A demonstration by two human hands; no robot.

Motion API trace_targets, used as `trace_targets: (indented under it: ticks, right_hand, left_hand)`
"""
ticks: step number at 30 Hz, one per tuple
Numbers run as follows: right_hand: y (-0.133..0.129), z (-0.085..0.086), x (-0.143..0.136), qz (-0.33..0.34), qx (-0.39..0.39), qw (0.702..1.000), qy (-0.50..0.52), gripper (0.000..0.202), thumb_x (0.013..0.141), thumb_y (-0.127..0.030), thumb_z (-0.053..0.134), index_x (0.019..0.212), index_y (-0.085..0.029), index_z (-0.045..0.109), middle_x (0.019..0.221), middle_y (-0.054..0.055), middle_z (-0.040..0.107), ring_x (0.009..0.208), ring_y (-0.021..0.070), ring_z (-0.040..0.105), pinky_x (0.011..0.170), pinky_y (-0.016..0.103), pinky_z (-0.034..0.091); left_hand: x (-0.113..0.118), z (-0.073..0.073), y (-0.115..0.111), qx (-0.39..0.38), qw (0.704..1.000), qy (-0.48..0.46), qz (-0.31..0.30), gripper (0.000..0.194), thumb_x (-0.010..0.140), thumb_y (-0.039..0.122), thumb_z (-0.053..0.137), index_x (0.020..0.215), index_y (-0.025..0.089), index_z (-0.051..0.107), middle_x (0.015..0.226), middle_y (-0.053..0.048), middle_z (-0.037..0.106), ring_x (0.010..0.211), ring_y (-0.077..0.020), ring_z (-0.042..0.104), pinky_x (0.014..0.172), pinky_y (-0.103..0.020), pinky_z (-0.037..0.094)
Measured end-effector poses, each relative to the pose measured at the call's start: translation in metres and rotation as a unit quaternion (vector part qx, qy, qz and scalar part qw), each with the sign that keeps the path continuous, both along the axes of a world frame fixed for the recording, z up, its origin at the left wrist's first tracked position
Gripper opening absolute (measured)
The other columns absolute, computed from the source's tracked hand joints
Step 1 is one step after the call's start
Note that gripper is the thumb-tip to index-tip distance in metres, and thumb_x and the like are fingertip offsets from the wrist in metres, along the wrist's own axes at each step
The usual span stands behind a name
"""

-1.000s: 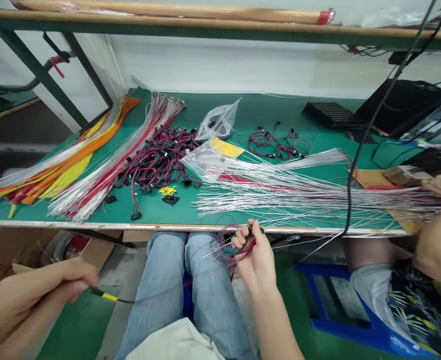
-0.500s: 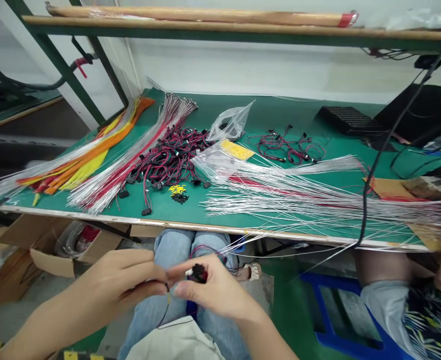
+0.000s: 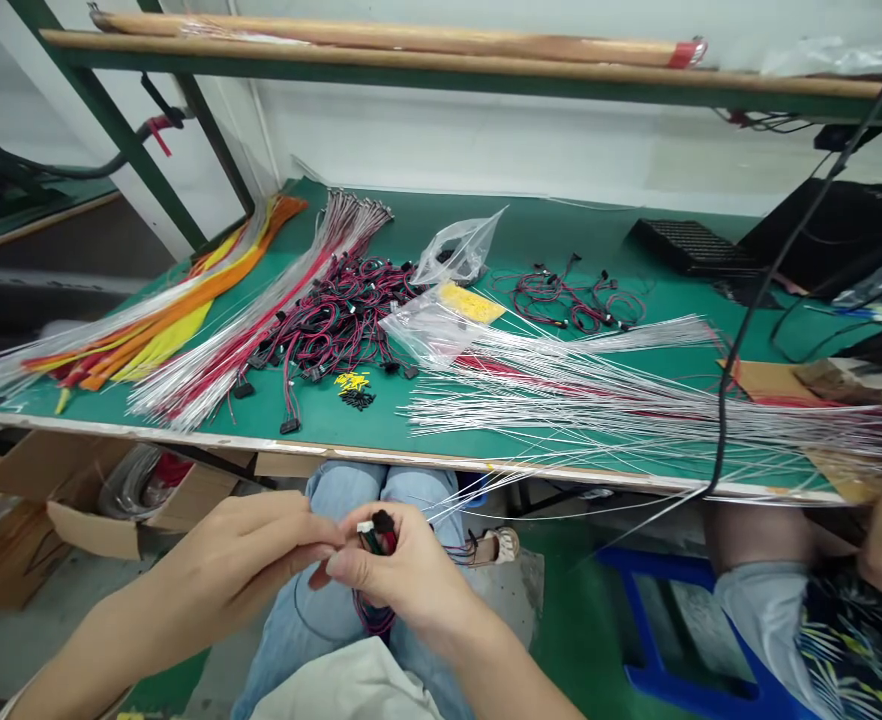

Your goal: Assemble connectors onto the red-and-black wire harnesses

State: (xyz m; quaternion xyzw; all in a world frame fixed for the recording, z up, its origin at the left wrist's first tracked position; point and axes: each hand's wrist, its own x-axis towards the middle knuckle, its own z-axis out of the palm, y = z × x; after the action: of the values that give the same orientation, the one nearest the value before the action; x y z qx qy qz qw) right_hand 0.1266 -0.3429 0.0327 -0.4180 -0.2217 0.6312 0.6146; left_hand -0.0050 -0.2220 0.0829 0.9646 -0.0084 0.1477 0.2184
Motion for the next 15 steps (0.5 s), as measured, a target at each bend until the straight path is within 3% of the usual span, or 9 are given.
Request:
trace_targets:
  ticks: [2,4,7,10,12,15]
  right_hand:
    - [0.004,0.002,-0.001,-0.05,-0.001,0.999,-0.002,0.044,0.056,-0.037,0.081,0.087,-0.015,0.06,0.07,-0.001,0.058,0.047,0.0021,0.034,0.043,0.015,0.021]
    - [0.007,0.004,-0.001,-0.052,0.026,0.998,-0.039,0.041,0.054,-0.035,0.082,0.084,-0.013,0.064,0.069,-0.001,0.056,0.053,0.004,0.039,0.048,0.016,0.027]
    - [0.009,0.005,-0.001,0.012,0.056,0.997,-0.059,0.032,0.065,-0.039,0.075,0.067,-0.01,0.065,0.056,0.0,0.053,0.055,0.0072,0.045,0.052,0.018,0.032]
    - [0.008,0.002,-0.001,0.073,0.053,0.996,-0.014,0.028,0.073,-0.037,0.069,0.066,-0.01,0.062,0.06,0.003,0.059,0.053,0.0072,0.05,0.049,0.018,0.032]
    - [0.004,-0.001,0.001,0.115,0.053,0.992,0.012,0.025,0.074,-0.033,0.068,0.067,-0.011,0.058,0.065,0.004,0.062,0.052,0.0063,0.051,0.048,0.017,0.033]
    - [-0.004,-0.005,0.008,0.172,0.062,0.983,0.01,0.025,0.076,-0.033,0.066,0.07,-0.012,0.054,0.065,0.004,0.062,0.054,0.0073,0.054,0.05,0.017,0.035]
  left_hand:
    - [0.001,0.001,-0.001,-0.036,0.999,-0.02,0.007,0.015,0.09,0.013,0.04,0.093,0.018,0.053,0.077,0.001,0.061,0.069,-0.0093,0.056,0.062,-0.019,0.04]
    - [0.001,0.002,-0.001,-0.06,0.998,-0.026,0.022,0.014,0.09,0.014,0.04,0.096,0.02,0.052,0.084,0.003,0.064,0.074,-0.0078,0.059,0.067,-0.016,0.041]
    - [0.003,0.002,0.0,-0.052,0.998,-0.026,0.035,0.015,0.089,0.013,0.042,0.097,0.021,0.052,0.08,0.004,0.064,0.07,-0.0071,0.059,0.064,-0.015,0.042]
    - [0.004,0.003,0.004,-0.052,0.996,-0.034,0.063,0.014,0.087,0.011,0.045,0.093,0.021,0.053,0.077,0.005,0.064,0.067,-0.0064,0.06,0.062,-0.014,0.043]
    - [-0.002,0.007,0.01,-0.052,0.992,-0.051,0.103,0.014,0.086,0.012,0.047,0.092,0.023,0.053,0.078,0.006,0.064,0.066,-0.0059,0.06,0.062,-0.013,0.043]
    - [-0.029,0.012,0.028,-0.027,0.96,-0.121,0.251,0.012,0.085,0.018,0.05,0.093,0.024,0.055,0.08,0.006,0.063,0.068,-0.0077,0.058,0.064,-0.015,0.043]
